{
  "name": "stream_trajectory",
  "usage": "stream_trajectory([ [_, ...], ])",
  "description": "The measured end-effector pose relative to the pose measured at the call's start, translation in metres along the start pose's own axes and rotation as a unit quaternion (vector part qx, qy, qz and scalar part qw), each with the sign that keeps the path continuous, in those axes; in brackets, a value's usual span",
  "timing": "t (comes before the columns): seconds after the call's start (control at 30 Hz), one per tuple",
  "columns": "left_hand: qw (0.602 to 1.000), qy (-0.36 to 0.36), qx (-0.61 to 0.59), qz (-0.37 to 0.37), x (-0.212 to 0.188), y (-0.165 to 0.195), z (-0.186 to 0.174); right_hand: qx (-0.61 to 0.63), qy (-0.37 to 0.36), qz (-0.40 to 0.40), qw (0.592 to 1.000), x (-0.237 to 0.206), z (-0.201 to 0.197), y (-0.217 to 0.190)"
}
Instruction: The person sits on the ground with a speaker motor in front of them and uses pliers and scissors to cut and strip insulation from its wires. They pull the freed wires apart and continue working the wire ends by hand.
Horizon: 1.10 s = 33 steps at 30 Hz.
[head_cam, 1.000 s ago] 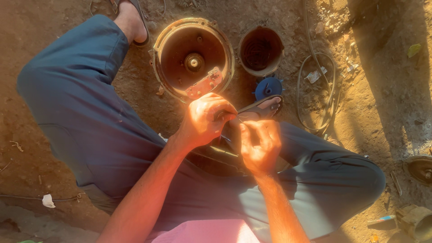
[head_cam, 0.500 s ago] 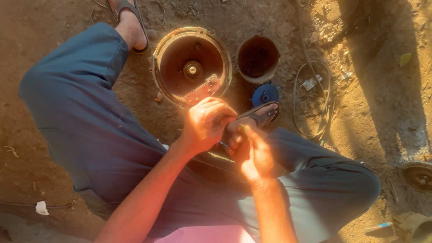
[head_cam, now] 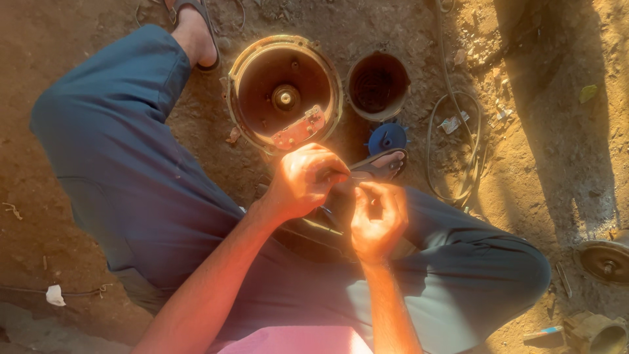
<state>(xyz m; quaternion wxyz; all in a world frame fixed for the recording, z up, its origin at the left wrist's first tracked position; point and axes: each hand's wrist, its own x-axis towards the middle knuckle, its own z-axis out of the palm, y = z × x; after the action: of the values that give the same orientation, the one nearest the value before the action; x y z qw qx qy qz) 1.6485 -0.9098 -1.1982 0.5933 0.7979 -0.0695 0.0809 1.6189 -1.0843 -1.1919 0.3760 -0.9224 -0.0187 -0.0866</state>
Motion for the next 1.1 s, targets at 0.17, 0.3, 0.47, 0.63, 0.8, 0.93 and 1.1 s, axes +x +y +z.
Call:
stream_trajectory([
  [0.17,0.996,-0.054,-0.055,-0.044,-0.001,-0.006,-0.002,0.005,-0.004,0.01,1.0,-0.005,0.001,0.008],
  [0.3,0.992,-0.057,-0.089,-0.064,-0.001,-0.008,0.0,0.017,-0.009,0.02,1.0,-0.012,0.005,0.017],
  [0.47,0.998,-0.01,-0.057,-0.022,-0.003,-0.005,0.006,0.284,-0.079,0.214,0.931,-0.01,0.011,0.031],
  [0.63,0.996,-0.017,-0.089,-0.026,-0.003,-0.002,0.004,0.632,-0.194,0.493,0.565,-0.003,0.002,0.04],
  [0.8,0.991,-0.029,-0.118,-0.063,-0.004,-0.001,0.001,0.523,-0.149,0.395,0.74,-0.004,-0.001,0.045],
  [0.93,0.986,-0.037,-0.137,-0.082,-0.003,0.0,-0.001,0.444,-0.124,0.321,0.827,0.0,-0.002,0.044],
  [1.1,0.986,-0.049,-0.135,-0.089,-0.005,0.0,0.001,0.435,-0.119,0.276,0.849,0.009,-0.004,0.035],
])
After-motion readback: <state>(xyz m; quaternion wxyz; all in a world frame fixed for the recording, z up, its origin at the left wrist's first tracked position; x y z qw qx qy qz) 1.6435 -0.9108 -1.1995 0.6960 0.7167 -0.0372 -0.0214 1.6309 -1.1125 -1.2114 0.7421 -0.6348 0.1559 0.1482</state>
